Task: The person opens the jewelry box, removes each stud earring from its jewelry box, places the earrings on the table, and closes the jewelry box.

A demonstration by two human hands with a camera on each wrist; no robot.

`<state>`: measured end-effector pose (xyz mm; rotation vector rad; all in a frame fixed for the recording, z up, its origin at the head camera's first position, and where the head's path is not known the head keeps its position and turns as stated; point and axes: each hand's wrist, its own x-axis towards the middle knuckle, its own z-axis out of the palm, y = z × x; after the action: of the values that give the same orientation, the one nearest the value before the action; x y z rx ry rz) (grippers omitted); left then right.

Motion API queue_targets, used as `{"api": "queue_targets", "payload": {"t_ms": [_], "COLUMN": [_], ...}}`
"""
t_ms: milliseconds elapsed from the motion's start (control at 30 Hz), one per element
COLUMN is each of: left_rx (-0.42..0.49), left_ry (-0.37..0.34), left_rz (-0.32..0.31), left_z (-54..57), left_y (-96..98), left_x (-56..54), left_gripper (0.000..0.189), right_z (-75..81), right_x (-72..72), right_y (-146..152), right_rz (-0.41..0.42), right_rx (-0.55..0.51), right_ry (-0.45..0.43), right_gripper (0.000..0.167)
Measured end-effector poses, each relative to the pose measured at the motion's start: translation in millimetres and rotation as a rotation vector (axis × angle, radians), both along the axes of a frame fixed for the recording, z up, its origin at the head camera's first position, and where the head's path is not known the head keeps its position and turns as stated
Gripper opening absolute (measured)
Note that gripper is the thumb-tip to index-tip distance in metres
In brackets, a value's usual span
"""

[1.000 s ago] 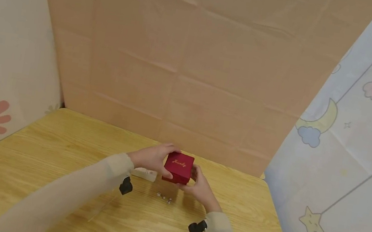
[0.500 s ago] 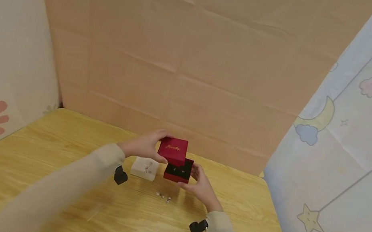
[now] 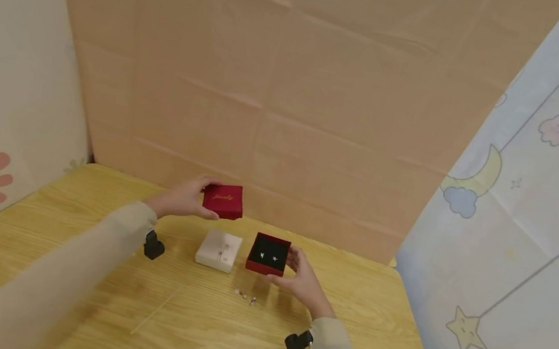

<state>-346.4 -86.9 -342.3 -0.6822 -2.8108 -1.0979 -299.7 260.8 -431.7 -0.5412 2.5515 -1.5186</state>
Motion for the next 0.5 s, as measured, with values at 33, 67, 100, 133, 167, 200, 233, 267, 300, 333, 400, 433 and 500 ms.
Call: {"api": "queue_targets", "payload": {"t_ms": [33,67,100,133,167,200,233,267,300,333,400,433,500], "left_rx": [-0.004,-0.007,-0.01,-0.007,-0.003,-0.002,-0.007,-0.012,-0.021,-0.033,-0.064,-0.081,-0.115], "left_ry": [0.0,0.0,0.001,-0.007,-0.016,-0.022,-0.028,-0.033,-0.036,-0.041,-0.046,-0.051,-0.058], "left_rz": [0.016,0.03,0.042,0.055,0.064,0.072,0.085,0.099,0.111,0.128,0.157,0.17,0.184], "left_z": [-3.0,-6.4,-10.2,-13.8,-18.1,-21.9,-26.1,-30.3,-34.4,-38.4,-46.9,-51.5,-60.2], "left_y": [-5.6,-11.3,-17.0,-22.4,-27.9,-33.3,-38.6,-43.8,-48.8,-53.4,-62.1,-65.9,-72.5], "left_x": [-1.7,-3.2,-4.6,-5.7,-6.9,-7.3,-7.8,-8.1,-8.6,-9.0,-9.8,-10.8,-12.4], "left_gripper": [0.08,0.079,0.078,0.078,0.077,0.076,0.076,0.076,0.076,0.076,0.077,0.077,0.079], "right_z": [-0.1,-0.1,-0.3,-0.3,-0.4,-0.5,-0.4,-0.3,-0.5,-0.4,-0.5,-0.2,1.2], "right_x": [-0.2,-0.3,-0.4,-0.5,-0.4,-0.4,-0.3,-0.2,-0.2,0.0,-0.1,0.1,1.0], "right_y": [0,-1,-1,-1,-1,-2,-2,-2,-2,-3,-3,-3,-4], "right_rz": [-0.001,0.0,0.002,0.005,0.005,0.004,0.006,0.008,0.01,0.009,0.008,0.011,0.012], "right_rx": [0.006,0.013,0.015,0.014,0.015,0.014,0.016,0.017,0.019,0.018,0.016,0.018,0.015], "right_ry": [0.003,0.006,0.008,0.011,0.013,0.013,0.015,0.016,0.018,0.016,0.011,0.012,0.006], "right_gripper": [0.089,0.089,0.088,0.088,0.088,0.088,0.089,0.088,0.089,0.089,0.088,0.087,0.087]}}
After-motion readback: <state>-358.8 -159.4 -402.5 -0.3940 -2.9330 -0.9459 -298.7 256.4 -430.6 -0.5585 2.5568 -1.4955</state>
